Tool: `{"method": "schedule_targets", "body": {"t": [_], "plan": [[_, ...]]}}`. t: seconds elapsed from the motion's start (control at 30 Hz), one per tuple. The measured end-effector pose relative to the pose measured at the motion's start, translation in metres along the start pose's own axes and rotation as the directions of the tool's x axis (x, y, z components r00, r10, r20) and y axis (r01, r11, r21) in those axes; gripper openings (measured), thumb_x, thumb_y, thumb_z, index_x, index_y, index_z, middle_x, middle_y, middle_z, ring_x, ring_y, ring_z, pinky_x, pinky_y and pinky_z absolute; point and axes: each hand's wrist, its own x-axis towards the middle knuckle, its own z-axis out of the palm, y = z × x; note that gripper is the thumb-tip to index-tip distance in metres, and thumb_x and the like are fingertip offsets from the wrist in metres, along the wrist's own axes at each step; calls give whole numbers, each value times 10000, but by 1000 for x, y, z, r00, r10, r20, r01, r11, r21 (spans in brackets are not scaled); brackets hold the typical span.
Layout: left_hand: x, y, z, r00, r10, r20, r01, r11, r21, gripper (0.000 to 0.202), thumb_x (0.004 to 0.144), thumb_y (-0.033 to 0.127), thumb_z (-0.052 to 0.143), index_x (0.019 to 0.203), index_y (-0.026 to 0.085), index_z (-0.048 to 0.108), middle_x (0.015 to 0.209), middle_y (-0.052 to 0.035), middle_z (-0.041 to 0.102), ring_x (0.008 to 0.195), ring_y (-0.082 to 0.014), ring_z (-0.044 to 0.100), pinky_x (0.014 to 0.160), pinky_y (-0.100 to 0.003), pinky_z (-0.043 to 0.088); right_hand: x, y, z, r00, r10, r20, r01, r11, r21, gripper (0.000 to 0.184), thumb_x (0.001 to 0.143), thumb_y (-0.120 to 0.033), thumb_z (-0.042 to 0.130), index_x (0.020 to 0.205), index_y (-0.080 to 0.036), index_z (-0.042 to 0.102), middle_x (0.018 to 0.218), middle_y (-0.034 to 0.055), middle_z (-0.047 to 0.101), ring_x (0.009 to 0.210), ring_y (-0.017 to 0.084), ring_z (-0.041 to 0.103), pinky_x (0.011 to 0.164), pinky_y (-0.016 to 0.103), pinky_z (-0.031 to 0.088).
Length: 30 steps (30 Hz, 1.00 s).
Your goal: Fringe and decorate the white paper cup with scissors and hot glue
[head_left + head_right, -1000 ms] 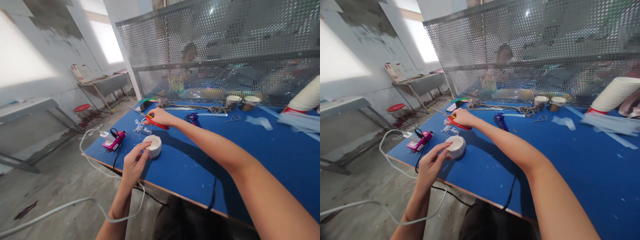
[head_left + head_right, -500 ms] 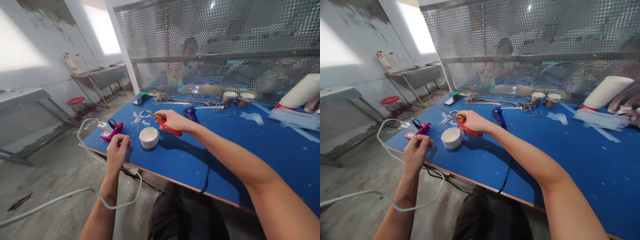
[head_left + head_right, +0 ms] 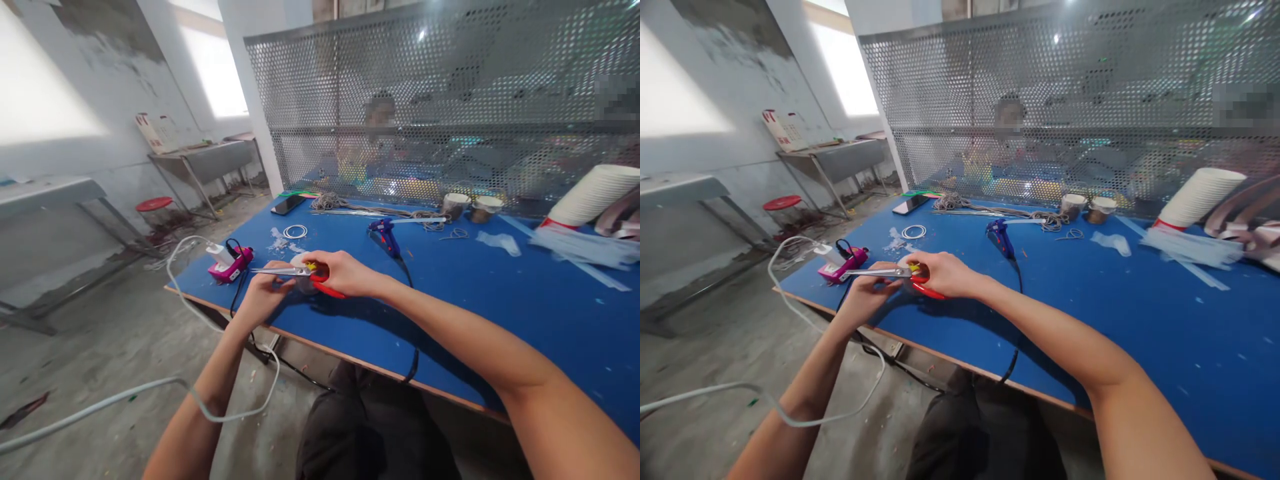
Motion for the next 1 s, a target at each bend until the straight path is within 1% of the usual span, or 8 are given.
{"method": "schedule_targets", "body": {"t": [0.13,0.27,0.4,0.63,0.7,0.83,0.93,1.0], "plan": [[2,13,8,1000,-10,-19,10,1000,0,304,740,373,626,969,188,700,759,-20,638,665,-158,569,682,-288,492,12,19,-5,993,70,-91,-66,997,51,356,678,-185,693,1032,-183,659,945,21,703,868,176,643,852,321,469],[5,19,3,999,-49,-12,49,997,-56,371,812,388,525,1082,173,663,682,9,616,577,-134,556,601,-251,479,21,33,-17,985,135,-103,-114,975,193,450,570,-38,658,1006,-147,634,971,26,706,888,153,651,853,282,478],[14,13,-5,991,-118,-69,112,989,-93,307,840,408,459,922,175,641,582,30,546,523,-132,560,543,-237,465,20,35,-27,968,215,-131,-163,933,322,520,532,16,626,1024,-152,614,857,9,718,770,133,647,726,251,502],[36,-6,-15,980,-110,-167,115,993,26,322,892,403,376,655,216,491,476,48,456,456,-122,500,502,-231,432,19,27,-41,894,380,-237,-213,827,521,445,646,-101,711,1048,-196,544,791,-26,690,553,69,572,478,159,432],[41,-8,-20,978,-80,-193,98,992,83,278,859,392,451,651,213,499,544,26,525,514,-129,522,539,-238,448,15,24,-45,863,450,-231,-257,783,567,359,692,-178,742,986,-192,537,734,-22,670,499,70,548,407,152,393],[48,-9,-30,987,7,-160,18,988,153,177,790,310,503,880,201,609,946,-52,674,848,-186,632,725,-295,524,-2,17,-50,810,572,-129,-377,677,632,234,785,-276,724,818,-177,515,672,22,657,463,77,533,354,150,378],[53,-6,-35,994,113,16,-113,974,199,269,779,234,468,956,210,670,1145,-79,673,1078,-225,610,950,-389,483,-21,13,-50,775,629,-60,-455,622,637,202,787,-202,723,800,-159,526,652,27,653,454,70,537,345,134,372],[57,-5,-35,958,207,201,-248,945,211,329,801,209,451,1039,211,678,1251,-94,643,1187,-240,566,1048,-438,418,-34,11,-49,761,648,-21,-493,599,631,177,781,-164,719,800,-146,543,669,35,664,455,69,547,345,132,379]]}}
